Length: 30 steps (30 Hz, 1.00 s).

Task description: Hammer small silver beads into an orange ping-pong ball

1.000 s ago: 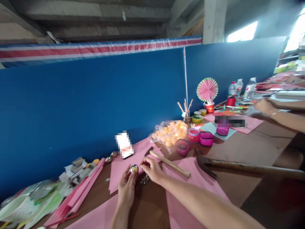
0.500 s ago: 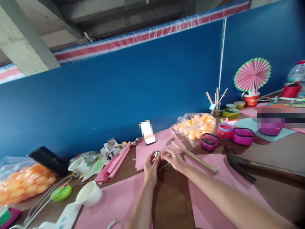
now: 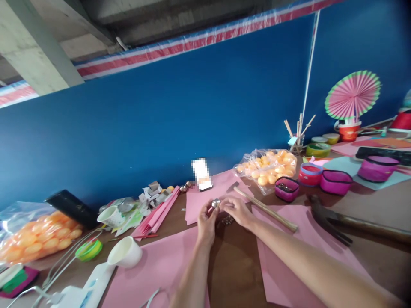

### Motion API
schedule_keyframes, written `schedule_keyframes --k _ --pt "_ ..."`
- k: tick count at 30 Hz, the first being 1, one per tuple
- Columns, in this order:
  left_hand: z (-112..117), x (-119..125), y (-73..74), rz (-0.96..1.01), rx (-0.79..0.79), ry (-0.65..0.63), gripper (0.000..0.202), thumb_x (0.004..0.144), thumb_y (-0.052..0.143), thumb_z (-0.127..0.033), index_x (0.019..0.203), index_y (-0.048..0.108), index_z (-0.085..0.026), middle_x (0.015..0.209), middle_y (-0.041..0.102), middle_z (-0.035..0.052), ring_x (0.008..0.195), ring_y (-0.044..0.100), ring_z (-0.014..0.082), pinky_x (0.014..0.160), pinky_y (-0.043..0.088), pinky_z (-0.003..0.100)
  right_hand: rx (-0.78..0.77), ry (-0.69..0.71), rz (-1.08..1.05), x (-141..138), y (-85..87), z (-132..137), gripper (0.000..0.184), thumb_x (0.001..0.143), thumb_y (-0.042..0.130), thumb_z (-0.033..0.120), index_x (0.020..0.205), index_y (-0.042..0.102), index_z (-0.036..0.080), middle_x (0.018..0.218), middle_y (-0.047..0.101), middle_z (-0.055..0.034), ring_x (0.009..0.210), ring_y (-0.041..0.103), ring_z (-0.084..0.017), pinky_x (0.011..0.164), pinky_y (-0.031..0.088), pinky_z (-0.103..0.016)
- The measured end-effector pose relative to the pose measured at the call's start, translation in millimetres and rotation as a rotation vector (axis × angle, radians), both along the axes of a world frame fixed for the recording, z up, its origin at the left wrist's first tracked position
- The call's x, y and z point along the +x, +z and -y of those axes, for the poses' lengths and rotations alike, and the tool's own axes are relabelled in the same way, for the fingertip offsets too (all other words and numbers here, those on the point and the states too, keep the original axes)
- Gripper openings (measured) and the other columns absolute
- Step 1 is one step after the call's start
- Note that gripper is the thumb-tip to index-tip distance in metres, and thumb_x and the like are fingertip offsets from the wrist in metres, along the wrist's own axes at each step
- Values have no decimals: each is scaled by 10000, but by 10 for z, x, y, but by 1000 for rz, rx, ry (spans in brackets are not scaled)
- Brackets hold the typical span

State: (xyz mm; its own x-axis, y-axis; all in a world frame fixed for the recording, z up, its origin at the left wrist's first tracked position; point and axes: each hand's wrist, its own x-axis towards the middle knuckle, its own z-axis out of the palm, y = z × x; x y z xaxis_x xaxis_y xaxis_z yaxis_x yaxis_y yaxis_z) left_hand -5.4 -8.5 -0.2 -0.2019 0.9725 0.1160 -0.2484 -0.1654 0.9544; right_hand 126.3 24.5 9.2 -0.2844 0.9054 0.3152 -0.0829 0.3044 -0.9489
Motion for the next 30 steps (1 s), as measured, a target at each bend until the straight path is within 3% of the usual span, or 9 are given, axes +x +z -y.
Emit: schedule_keyframes --k 30 --pt "10 14 40 -11 5 26 479 653 655 -245 1107 520 -171 1099 597 95 1016 548 208 886 408 350 9 -1 64 19 25 26 253 719 565 384 806 636 157 997 602 -67 879 574 -177 814 439 -309"
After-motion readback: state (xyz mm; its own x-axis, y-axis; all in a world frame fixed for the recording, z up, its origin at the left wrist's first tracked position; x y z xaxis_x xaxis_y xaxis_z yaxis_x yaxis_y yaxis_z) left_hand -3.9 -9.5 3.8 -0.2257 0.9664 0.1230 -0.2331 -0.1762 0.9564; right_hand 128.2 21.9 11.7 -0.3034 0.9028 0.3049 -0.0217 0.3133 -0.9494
